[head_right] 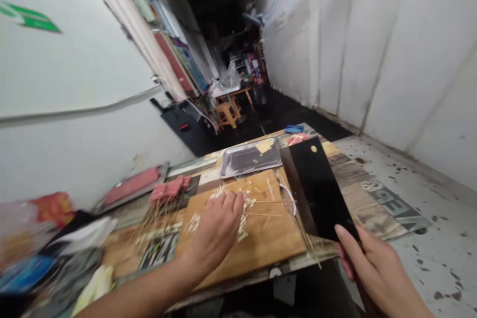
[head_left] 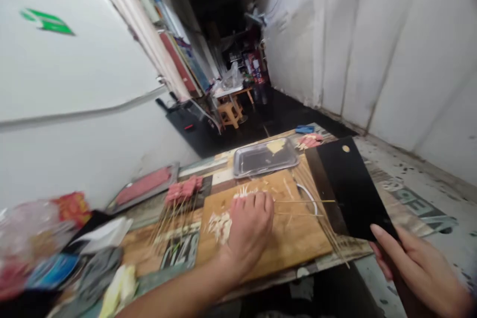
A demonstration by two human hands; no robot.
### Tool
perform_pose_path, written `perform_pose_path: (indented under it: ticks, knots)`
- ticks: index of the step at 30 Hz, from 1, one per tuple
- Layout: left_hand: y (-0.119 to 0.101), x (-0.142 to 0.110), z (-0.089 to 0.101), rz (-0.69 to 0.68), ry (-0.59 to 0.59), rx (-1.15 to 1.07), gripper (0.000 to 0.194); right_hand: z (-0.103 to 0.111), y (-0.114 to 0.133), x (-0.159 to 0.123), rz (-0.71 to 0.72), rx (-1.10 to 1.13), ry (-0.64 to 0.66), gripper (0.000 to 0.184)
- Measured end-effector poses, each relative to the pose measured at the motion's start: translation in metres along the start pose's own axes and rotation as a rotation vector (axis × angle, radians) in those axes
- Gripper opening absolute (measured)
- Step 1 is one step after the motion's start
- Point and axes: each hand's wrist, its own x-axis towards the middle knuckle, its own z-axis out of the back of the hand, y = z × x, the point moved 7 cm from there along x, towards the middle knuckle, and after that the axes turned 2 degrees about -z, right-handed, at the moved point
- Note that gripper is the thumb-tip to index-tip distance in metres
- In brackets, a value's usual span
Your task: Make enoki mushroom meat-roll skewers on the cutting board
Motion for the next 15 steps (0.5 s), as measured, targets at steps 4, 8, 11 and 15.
perform_pose_path:
  ticks: [4, 8, 11, 15]
  knots:
    - [-0.014, -0.076, -0.032, 0.13, 0.204, -0.038, 0.018, -0.051, 0.054, 0.036, 0.137, -0.014, 0.33, 0.051]
    - [-0.023, -0.101, -0.051, 0.177, 0.265, -0.131, 0.017, -0.1, 0.115, 0.059, 0.423, -0.215, 0.529, 0.046]
    - [-0.023, -0.105, -0.045, 0.187, 0.161, -0.138, 0.027, -0.129, 0.151, 0.058, 0.651, -0.308, 0.696, 0.039]
    - [-0.019, -0.123, -0.023, 0.014, -0.109, -0.23, 0.029, -0.145, 0.171, 0.046, 0.784, -0.433, 0.787, 0.038]
